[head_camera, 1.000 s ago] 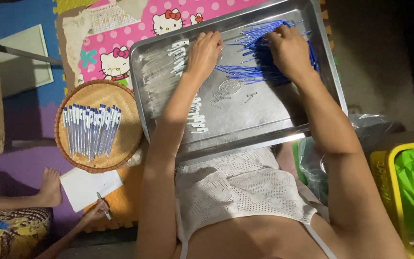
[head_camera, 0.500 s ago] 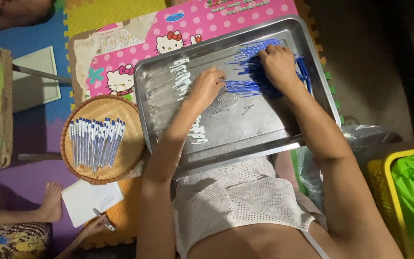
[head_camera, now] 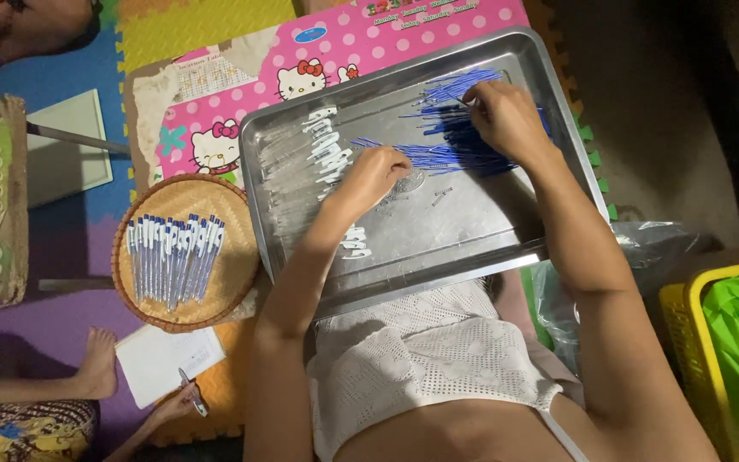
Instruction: Assembling pens by joining barrels and ink refills or caps on a metal tray while sitting on the floor.
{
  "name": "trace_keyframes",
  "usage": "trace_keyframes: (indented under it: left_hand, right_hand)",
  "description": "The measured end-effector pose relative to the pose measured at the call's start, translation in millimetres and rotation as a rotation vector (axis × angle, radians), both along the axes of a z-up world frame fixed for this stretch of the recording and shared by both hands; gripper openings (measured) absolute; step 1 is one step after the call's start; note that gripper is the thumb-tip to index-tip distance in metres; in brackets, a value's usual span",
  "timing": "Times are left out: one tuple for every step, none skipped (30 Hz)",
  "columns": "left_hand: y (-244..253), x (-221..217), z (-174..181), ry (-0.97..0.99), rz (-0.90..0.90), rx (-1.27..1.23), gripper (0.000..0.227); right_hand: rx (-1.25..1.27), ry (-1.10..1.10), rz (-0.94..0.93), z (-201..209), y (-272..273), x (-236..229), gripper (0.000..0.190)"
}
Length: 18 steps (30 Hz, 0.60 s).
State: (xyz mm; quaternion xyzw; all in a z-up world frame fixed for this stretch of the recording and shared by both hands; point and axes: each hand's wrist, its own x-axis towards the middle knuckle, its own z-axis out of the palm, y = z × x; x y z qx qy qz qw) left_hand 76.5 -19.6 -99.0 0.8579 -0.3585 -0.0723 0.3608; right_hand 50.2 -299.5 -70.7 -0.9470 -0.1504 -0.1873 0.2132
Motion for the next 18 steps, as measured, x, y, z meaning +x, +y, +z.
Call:
trace_keyframes:
  left_hand:
    - [0,-1,-1,-0.001,0.0,0.001,0.016]
    - [1,-3,-1,0.014,0.014,-0.014,0.02]
    - [1,-5,-2,0.029,0.027,-0.03,0.024]
    - [1,-7,-2,0.029,0.026,-0.03,0.024]
    - [1,-9,-1,0.001,0.057,-0.059,0.024]
    - [1,-10,0,-0.029,0.087,-0.089,0.024]
    - [1,-13,4,-0.029,0.087,-0.09,0.024]
    - [2,-16,8,-0.044,0.098,-0.168,0.023]
    - [2,-19,11,-0.059,0.109,-0.246,0.023]
    - [1,-24,10,-0.059,0.108,-0.247,0.023]
    - [1,-29,9,-0.022,0.143,-0.26,0.023]
    - [1,-33,8,0.015,0.179,-0.274,0.023]
    - [1,-32,4,0.014,0.18,-0.276,0.023]
    - [2,-32,0,0.019,0.174,-0.316,0.023]
    - [2,-33,-5,0.023,0.167,-0.355,0.024]
    - [2,-30,-15,0.024,0.17,-0.359,0.024]
    - [1,-28,-25,0.071,0.167,-0.4,0.022]
    - [0,-27,-35,0.118,0.165,-0.44,0.02]
  right_hand:
    - [0.001,-0.001,0.0,0,-1,0,0.021]
    - [0.175,0.123,0.017,0,-2,0,0.027]
    - [0.349,0.247,0.036,-1,-3,-1,0.032]
    - [0.349,0.247,0.035,-2,-4,0,0.032]
    - [0.547,0.31,0.129,-3,-4,1,0.03]
    - [0.744,0.372,0.224,-3,-5,2,0.03]
    - [0.743,0.371,0.224,-1,-5,2,0.03]
    - [0.838,0.407,0.294,1,-5,2,0.03]
    - [0.933,0.443,0.364,2,-5,2,0.032]
    - [0.933,0.443,0.364,2,-2,0,0.032]
    - [0.962,0.454,0.341,2,1,-2,0.032]
    - [0.99,0.466,0.319,2,4,-3,0.033]
    - [0.988,0.465,0.32,-2,6,-2,0.033]
    - [0.996,0.41,0.315,-6,9,-2,0.026]
    - [1.004,0.354,0.31,-11,11,-2,0.021]
    - [1.0,0.356,0.312,-12,13,-2,0.021]
    - [0.968,0.313,0.325,-13,14,-3,0.016]
    - [0.937,0.27,0.338,-14,15,-4,0.014]
